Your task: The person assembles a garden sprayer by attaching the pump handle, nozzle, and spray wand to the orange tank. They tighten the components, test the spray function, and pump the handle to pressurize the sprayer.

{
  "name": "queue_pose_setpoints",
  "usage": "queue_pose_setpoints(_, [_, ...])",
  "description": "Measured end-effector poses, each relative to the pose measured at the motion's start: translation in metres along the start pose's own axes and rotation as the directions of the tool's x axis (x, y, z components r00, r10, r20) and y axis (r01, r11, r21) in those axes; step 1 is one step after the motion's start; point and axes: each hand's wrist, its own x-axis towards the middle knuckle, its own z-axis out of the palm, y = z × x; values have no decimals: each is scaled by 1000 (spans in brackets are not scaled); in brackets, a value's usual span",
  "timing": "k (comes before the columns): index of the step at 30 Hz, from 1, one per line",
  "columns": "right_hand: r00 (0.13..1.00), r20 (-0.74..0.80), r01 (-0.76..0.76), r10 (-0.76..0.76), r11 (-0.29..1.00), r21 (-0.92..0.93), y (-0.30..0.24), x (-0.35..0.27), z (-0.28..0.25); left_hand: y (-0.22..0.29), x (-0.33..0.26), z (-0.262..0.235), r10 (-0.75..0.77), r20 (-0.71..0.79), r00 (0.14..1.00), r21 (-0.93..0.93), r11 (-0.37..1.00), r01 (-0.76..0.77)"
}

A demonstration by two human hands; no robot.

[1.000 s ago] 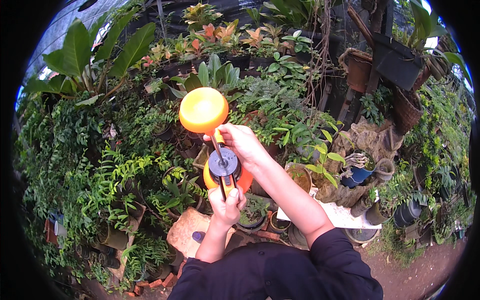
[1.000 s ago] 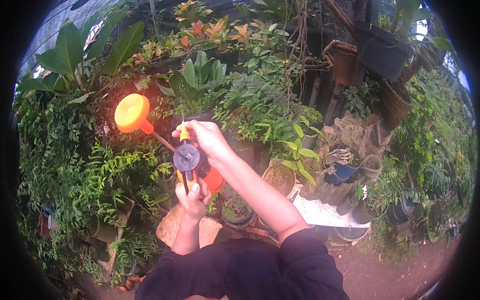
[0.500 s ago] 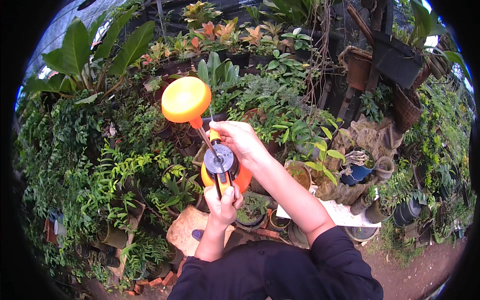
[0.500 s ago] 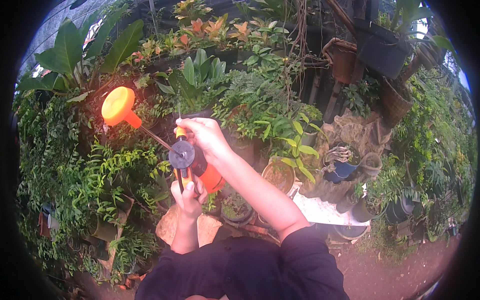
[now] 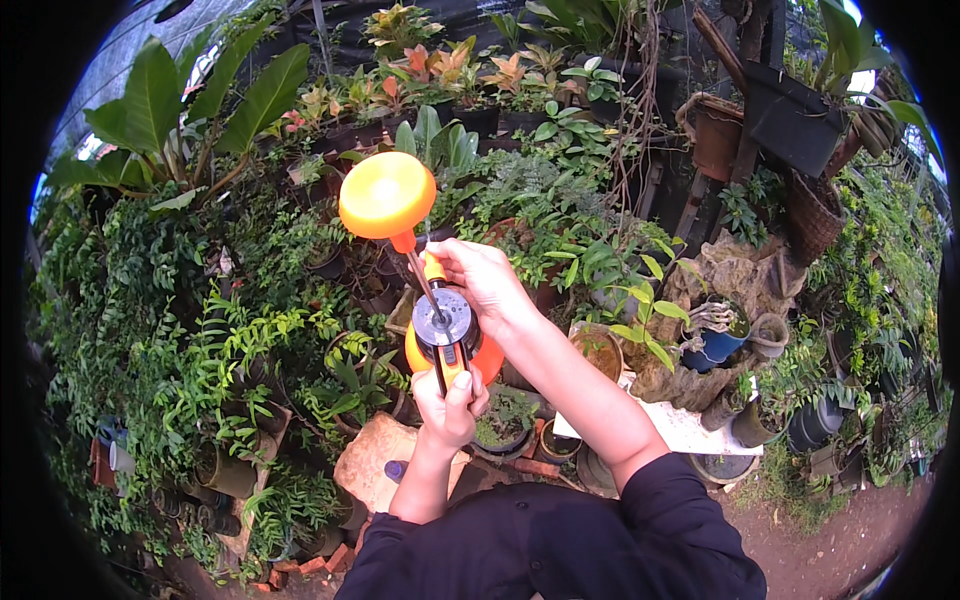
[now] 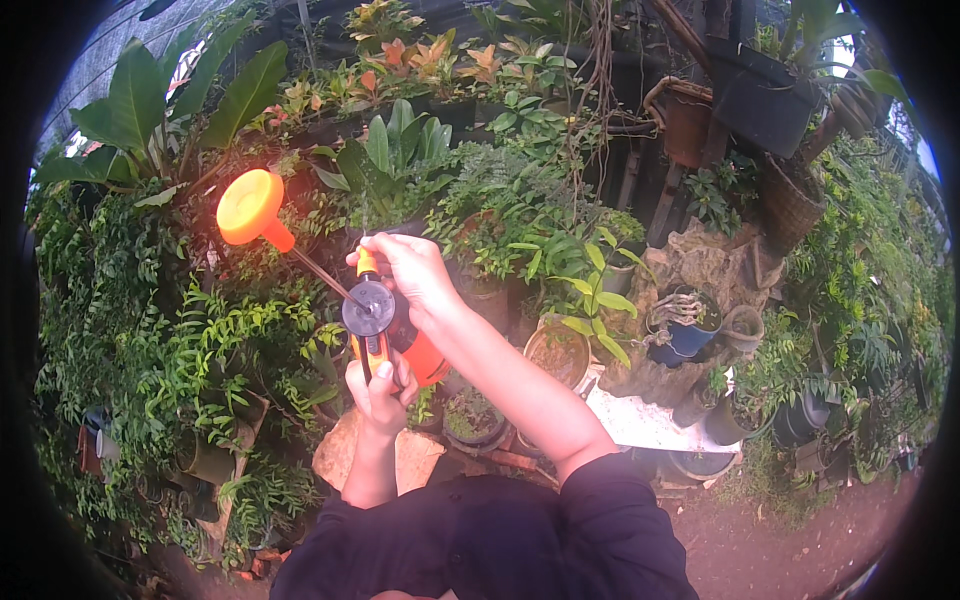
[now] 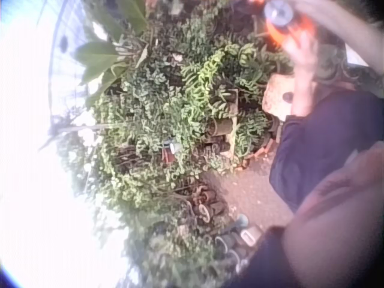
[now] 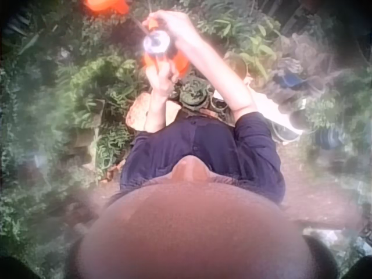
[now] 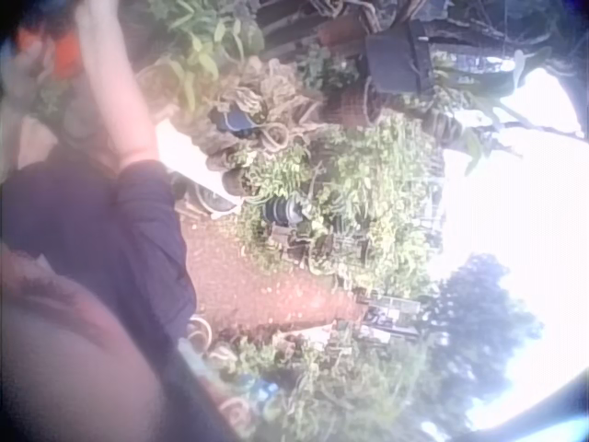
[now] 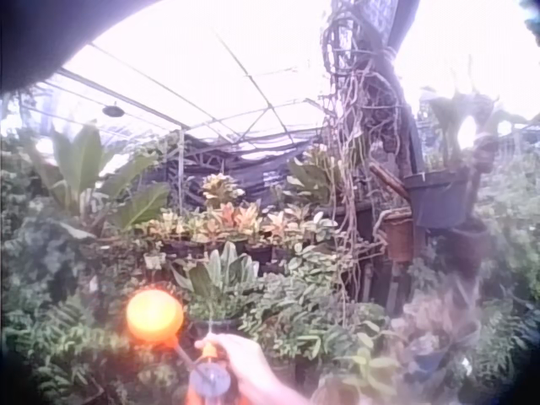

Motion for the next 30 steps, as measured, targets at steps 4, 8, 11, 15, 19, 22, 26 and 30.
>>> queue_pose_setpoints(4, [1000,10,-4,4,1000,-3,-1,1,-1,-1,1,1,-9,0,1000,10,1000,9])
queue_pose_setpoints(8, [999,20,-34,34,999,0,-1,3,-3,0,1,1,-37,-4,999,29,999,37])
queue_pose_setpoints(11, [998,31,-46,46,999,-5,-1,4,-5,-1,1,2,-45,-14,999,18,999,46])
queue_pose_setpoints(15, [997,61,-50,51,999,-19,1,4,-7,-2,-1,4,-49,-13,999,-10,999,49])
queue_pose_setpoints(19, [994,85,-60,64,997,-45,2,2,-9,-4,-3,3,-68,-28,997,-25,997,68])
queue_pose_setpoints(22, [992,110,-58,65,996,-62,2,1,-10,-4,-5,2,-67,-34,997,-54,996,65])
queue_pose_setpoints(26, [984,166,-62,59,998,17,0,-1,-13,-3,-8,1,-71,-38,997,-79,995,68])
queue_pose_setpoints(30, [983,164,-90,87,996,11,-1,-2,-15,-2,-10,2,-58,-41,997,-121,991,53])
